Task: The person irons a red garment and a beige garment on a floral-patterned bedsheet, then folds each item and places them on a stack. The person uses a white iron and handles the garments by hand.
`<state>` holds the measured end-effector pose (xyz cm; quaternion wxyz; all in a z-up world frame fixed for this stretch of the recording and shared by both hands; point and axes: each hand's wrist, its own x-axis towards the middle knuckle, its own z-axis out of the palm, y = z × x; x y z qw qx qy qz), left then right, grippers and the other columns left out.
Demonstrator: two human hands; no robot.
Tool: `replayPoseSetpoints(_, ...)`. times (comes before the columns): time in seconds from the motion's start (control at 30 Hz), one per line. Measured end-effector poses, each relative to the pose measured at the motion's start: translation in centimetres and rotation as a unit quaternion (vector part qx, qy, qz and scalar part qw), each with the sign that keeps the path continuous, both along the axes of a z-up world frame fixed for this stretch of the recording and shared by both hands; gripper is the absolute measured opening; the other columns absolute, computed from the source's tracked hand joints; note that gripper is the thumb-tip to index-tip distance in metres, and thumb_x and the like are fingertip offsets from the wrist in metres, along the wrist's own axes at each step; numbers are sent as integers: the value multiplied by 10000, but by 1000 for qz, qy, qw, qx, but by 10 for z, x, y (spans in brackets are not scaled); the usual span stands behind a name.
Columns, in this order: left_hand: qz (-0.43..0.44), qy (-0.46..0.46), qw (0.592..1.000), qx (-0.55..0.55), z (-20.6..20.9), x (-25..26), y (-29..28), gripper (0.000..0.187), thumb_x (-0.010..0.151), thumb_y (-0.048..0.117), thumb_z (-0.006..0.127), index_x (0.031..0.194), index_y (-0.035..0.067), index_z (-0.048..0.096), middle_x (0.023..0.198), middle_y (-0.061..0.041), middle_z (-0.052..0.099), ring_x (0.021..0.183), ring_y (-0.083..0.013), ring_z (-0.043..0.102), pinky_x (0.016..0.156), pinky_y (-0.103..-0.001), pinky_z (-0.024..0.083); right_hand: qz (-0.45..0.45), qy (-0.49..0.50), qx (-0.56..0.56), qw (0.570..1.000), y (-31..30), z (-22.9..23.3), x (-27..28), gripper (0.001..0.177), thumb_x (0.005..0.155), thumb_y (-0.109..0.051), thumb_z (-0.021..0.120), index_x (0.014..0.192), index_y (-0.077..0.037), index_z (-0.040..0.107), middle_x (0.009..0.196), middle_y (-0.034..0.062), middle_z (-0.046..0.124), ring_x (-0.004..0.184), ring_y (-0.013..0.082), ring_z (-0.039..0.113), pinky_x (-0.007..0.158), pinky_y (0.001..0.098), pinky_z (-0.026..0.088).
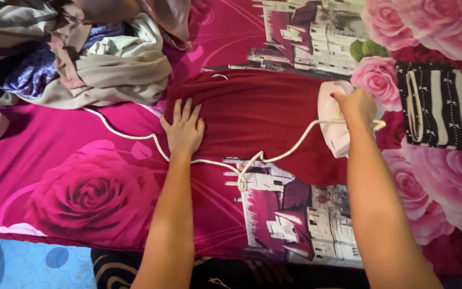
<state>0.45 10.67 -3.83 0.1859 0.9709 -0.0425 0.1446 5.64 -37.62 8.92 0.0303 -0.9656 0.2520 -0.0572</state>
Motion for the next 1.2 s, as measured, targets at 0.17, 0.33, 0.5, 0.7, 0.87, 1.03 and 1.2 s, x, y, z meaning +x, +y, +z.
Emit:
replayPoseSetpoints(0.17, -3, 14, 1000, -2, 2, 0, 0, 500, 979, 375, 480, 1453, 250, 576, 1618, 11, 410, 1526, -228, 258, 1118, -750, 156, -11, 8, 38, 999, -17, -8, 9, 733, 772, -620, 838, 1073, 42, 742, 1069, 300, 712, 997, 449, 695, 823, 530, 550)
replayPoseSetpoints(0.33, -1, 15, 1000, -11, 6, 3, 2, 495, 993, 385, 484, 1464, 262, 573, 1625, 21, 402, 1541, -219, 249, 1132, -763, 150, 44, -21, 22, 999, -23, -3, -22, 734, 772, -595, 850, 1136, 29, 720, 1043, 312, 711, 973, 470, 684, 802, 539, 538)
replayPoseSetpoints(0.5, -3, 10, 1000, -8, 5, 5, 3, 493, 995, 379, 486, 1464, 255, 575, 1630, 13, 403, 1545, -225, 248, 1126, -767, 146, -9, 5, 11, 1000, -8, 2, -21, 669, 828, -604, 809, 1035, 31, 770, 1019, 279, 739, 959, 442, 719, 822, 527, 554)
replayPoseSetpoints(0.7, -1, 10, 1000, 1, 3, 4, 4, 493, 989, 385, 491, 1457, 259, 576, 1625, 15, 411, 1539, -222, 256, 1136, -756, 150, -8, -2, -3, 1000, -12, 0, 14, 708, 807, -638, 808, 1023, 35, 754, 1006, 280, 727, 939, 443, 712, 766, 539, 554)
replayPoseSetpoints(0.87, -5, 20, 1000, -4, 3, 2, -1, 492, 993, 396, 490, 1459, 262, 573, 1626, 13, 407, 1544, -218, 250, 1132, -758, 144, 12, 31, 18, 999, -20, 1, -12, 730, 798, -626, 818, 1053, 54, 738, 1061, 322, 707, 997, 469, 693, 826, 535, 547)
replayPoseSetpoints(1.03, -6, 14, 1000, -5, 5, 1, 3, 493, 997, 400, 485, 1462, 260, 570, 1626, 12, 403, 1544, -216, 242, 1141, -748, 138, 17, 59, 17, 998, -10, 1, -60, 728, 837, -633, 785, 1064, 58, 755, 1064, 328, 720, 1003, 490, 696, 849, 557, 545)
replayPoseSetpoints(1.2, -7, 22, 1000, -13, 4, 1, 1, 496, 998, 401, 478, 1463, 256, 568, 1633, 16, 391, 1543, -212, 230, 1149, -735, 135, -4, 51, 6, 999, -20, -2, -37, 770, 800, -651, 805, 1070, 69, 747, 1057, 332, 715, 995, 482, 701, 833, 551, 547)
